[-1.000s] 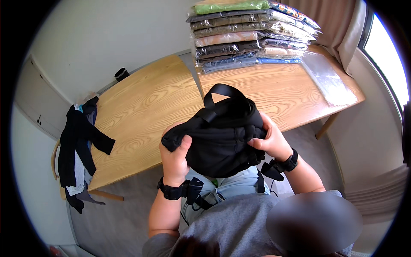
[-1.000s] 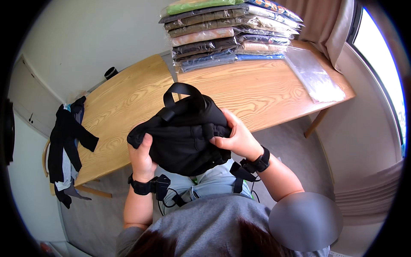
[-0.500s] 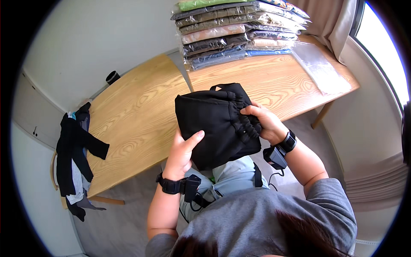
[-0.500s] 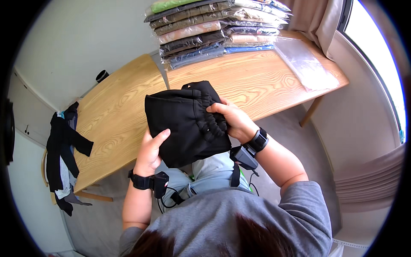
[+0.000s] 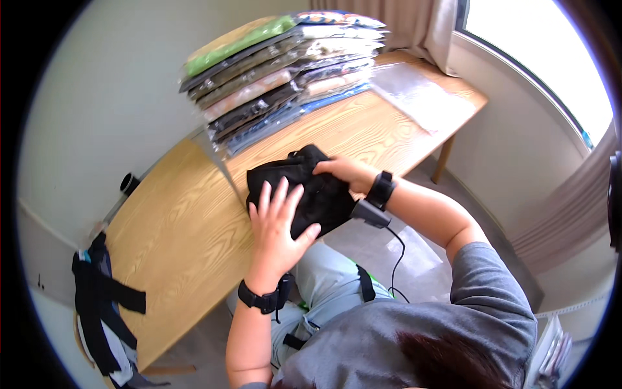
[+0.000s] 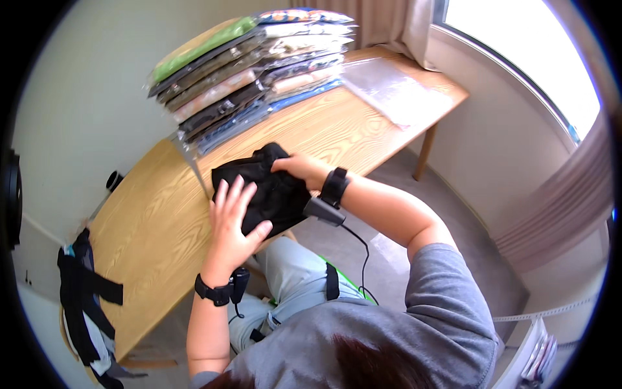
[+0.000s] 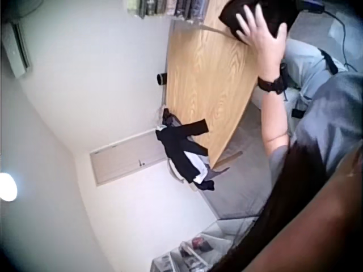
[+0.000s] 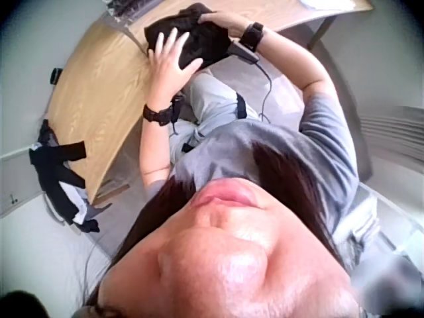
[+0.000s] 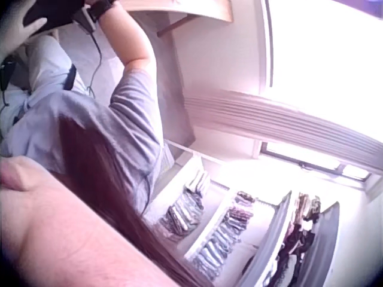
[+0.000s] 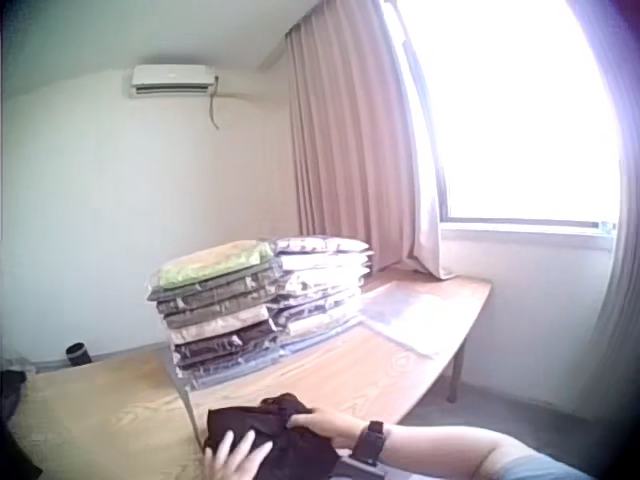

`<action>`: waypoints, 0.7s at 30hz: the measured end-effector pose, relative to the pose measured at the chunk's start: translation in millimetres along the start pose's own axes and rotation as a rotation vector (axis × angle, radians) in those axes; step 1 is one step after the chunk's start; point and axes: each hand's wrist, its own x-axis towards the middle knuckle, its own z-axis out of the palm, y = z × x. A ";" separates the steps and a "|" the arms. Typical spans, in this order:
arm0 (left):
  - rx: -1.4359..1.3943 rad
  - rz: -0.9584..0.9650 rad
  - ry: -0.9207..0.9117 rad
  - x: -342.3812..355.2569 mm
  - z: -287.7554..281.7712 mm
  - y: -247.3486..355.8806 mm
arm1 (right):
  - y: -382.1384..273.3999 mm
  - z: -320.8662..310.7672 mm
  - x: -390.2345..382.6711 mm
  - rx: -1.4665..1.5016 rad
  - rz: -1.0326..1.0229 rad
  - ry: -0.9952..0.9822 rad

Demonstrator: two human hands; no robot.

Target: The person is folding a black piece of clothing and placing it into a plastic bag.

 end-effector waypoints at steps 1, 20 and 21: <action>-0.099 -0.060 -0.113 0.1 14.0 -2.6 | 7.0 -3.5 2.0 -0.034 -0.005 0.033; 0.112 -0.121 -0.193 25.8 41.2 6.6 | -14.3 -399.3 75.3 -1.491 -0.070 0.991; 0.070 -0.056 -0.175 32.2 43.4 11.6 | -10.8 -456.8 55.8 -1.784 -0.060 1.121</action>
